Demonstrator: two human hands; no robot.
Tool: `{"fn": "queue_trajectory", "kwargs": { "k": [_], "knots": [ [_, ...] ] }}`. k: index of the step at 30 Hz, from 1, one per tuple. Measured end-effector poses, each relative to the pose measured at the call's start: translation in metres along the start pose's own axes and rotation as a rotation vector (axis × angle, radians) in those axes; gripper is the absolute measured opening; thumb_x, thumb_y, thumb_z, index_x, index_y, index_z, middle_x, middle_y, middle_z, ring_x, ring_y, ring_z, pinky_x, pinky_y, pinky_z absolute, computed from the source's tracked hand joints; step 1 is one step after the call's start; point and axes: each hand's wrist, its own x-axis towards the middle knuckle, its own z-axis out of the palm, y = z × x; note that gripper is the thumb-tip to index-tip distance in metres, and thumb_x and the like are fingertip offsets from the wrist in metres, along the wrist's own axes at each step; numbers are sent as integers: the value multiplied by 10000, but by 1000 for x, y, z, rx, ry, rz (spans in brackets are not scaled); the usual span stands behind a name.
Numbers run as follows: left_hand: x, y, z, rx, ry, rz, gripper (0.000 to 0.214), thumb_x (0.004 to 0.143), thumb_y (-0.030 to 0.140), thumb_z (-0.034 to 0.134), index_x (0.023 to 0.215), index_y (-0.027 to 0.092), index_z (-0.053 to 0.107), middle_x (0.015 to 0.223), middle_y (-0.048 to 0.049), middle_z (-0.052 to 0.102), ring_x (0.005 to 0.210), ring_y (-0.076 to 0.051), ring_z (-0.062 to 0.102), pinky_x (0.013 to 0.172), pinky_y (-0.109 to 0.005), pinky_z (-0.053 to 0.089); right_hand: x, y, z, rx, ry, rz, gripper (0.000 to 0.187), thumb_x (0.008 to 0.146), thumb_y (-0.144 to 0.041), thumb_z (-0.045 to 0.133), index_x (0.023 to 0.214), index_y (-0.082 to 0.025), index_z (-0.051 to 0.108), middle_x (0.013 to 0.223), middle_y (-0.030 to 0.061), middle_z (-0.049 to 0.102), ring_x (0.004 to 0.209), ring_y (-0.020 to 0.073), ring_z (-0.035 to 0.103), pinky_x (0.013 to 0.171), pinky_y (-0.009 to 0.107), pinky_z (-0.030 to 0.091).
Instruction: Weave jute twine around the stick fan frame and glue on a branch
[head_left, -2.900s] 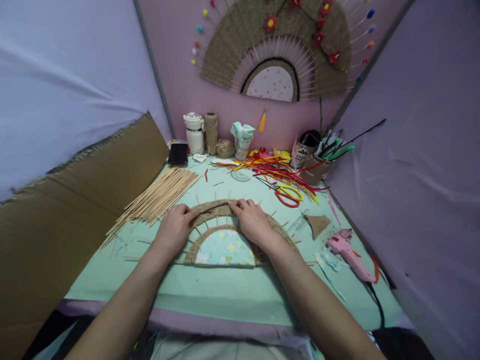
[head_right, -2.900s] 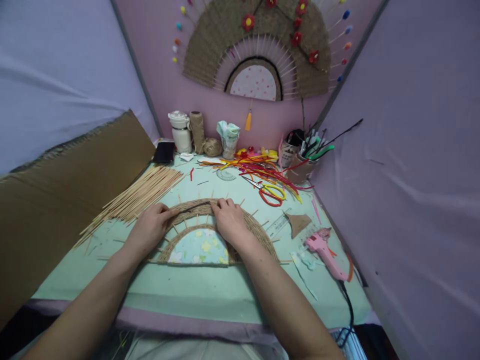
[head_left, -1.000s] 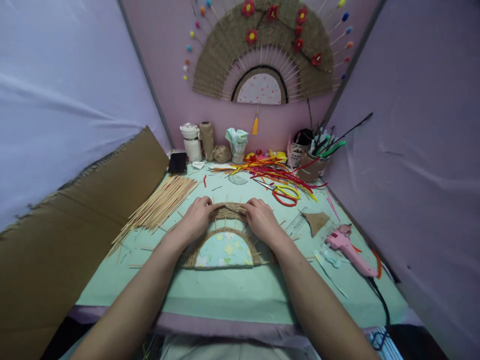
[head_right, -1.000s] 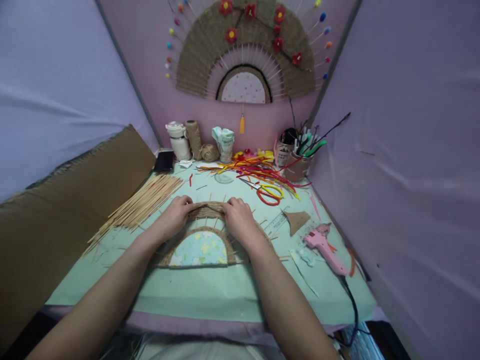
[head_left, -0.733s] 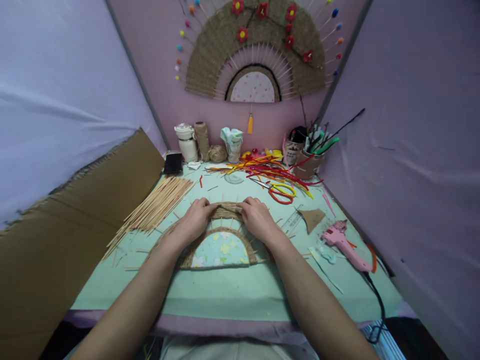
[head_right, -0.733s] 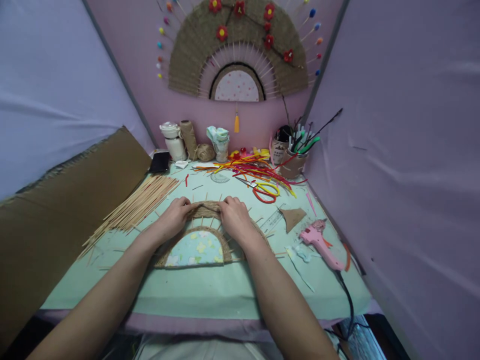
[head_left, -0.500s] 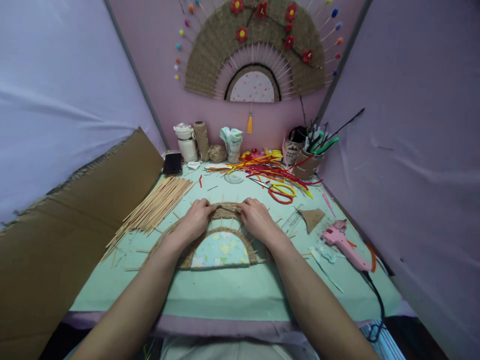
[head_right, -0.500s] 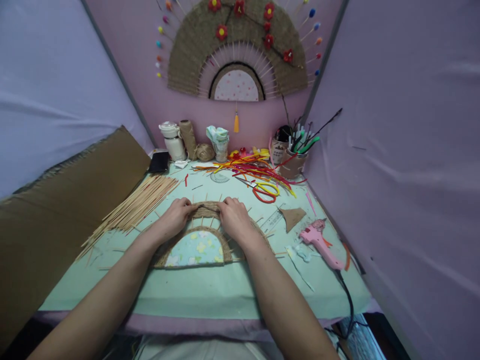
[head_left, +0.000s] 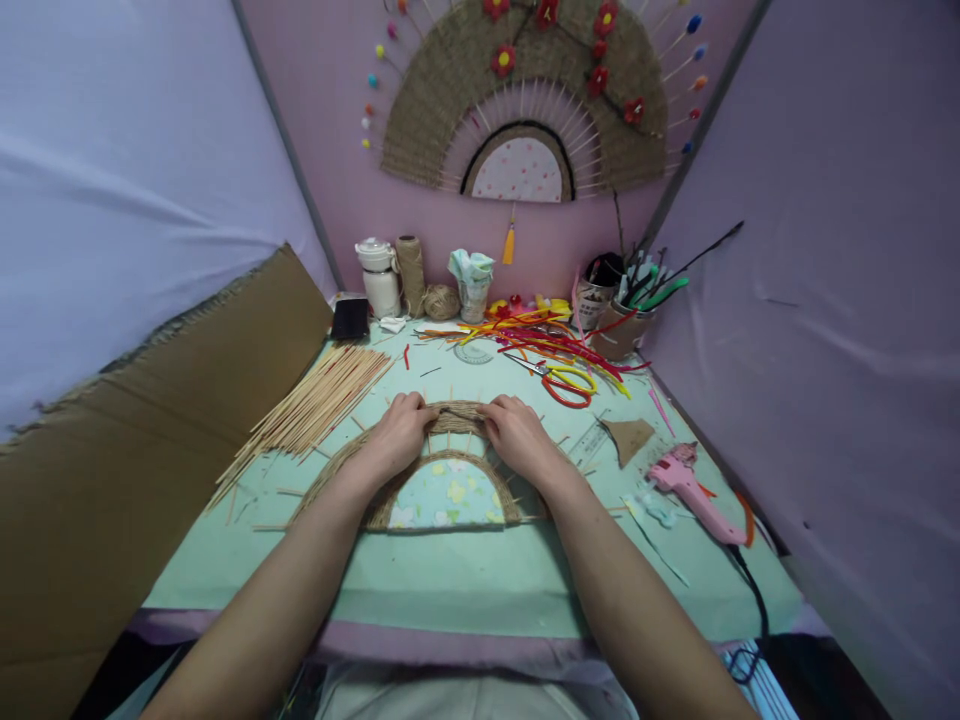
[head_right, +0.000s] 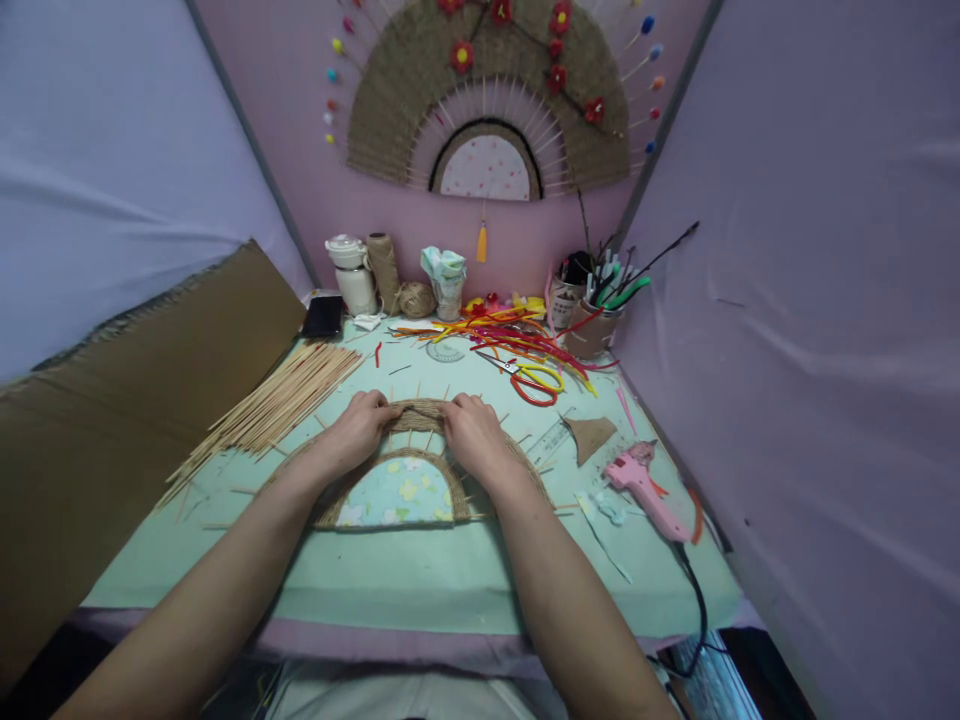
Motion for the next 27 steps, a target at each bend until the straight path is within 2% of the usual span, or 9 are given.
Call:
{"fn": "queue_trajectory", "kwargs": {
  "k": [8,13,15,17,19,22,27],
  "knots": [
    [-1,0,0,31,28,12,358,856,140,385,1040,180,690,913,-97,558,891,-239,475,808,-372,414,0,1,-5,27,41,11,297,903,-158,427,1124,-204,619,1045,85,598,971,193,511,848,289,372],
    [-1,-14,-19,-36,290,-63,441,758,46,369,1091,126,646,960,-102,605,951,-228,525,875,-384,425,0,6,-11,97,152,54,349,870,-106,415,1147,-183,612,1067,94,612,998,208,516,866,305,377],
    [-5,-17,-27,-87,340,-86,455,739,38,358,1087,130,637,964,-86,635,950,-213,553,889,-376,430,0,7,-12,126,180,70,376,850,-75,402,1145,-176,611,1071,93,625,1003,208,523,872,308,380],
    [-9,-16,-31,-127,302,-112,473,733,43,354,1105,137,629,969,-71,667,933,-203,579,881,-367,442,0,7,-11,160,187,57,389,840,-61,399,1152,-173,605,1067,83,642,1001,203,531,875,306,381],
    [-12,-13,-30,-148,211,-139,482,740,60,360,1134,141,624,982,-65,691,924,-202,599,864,-361,455,0,5,-9,193,172,22,392,841,-60,402,1162,-175,596,1060,69,661,995,195,543,878,301,380],
    [-13,-9,-24,-140,108,-146,471,761,93,373,1148,154,634,1017,-64,707,945,-208,617,855,-351,464,-1,1,-6,202,106,-20,380,855,-70,398,1149,-193,605,1057,59,675,984,191,561,867,292,375],
    [-12,-6,-22,-77,19,-132,449,772,120,381,1104,183,678,1033,-62,716,960,-214,633,857,-324,463,-3,-5,-6,173,-6,-36,360,854,-61,397,1087,-197,634,1013,65,681,945,190,582,809,260,370]
  ]
}}
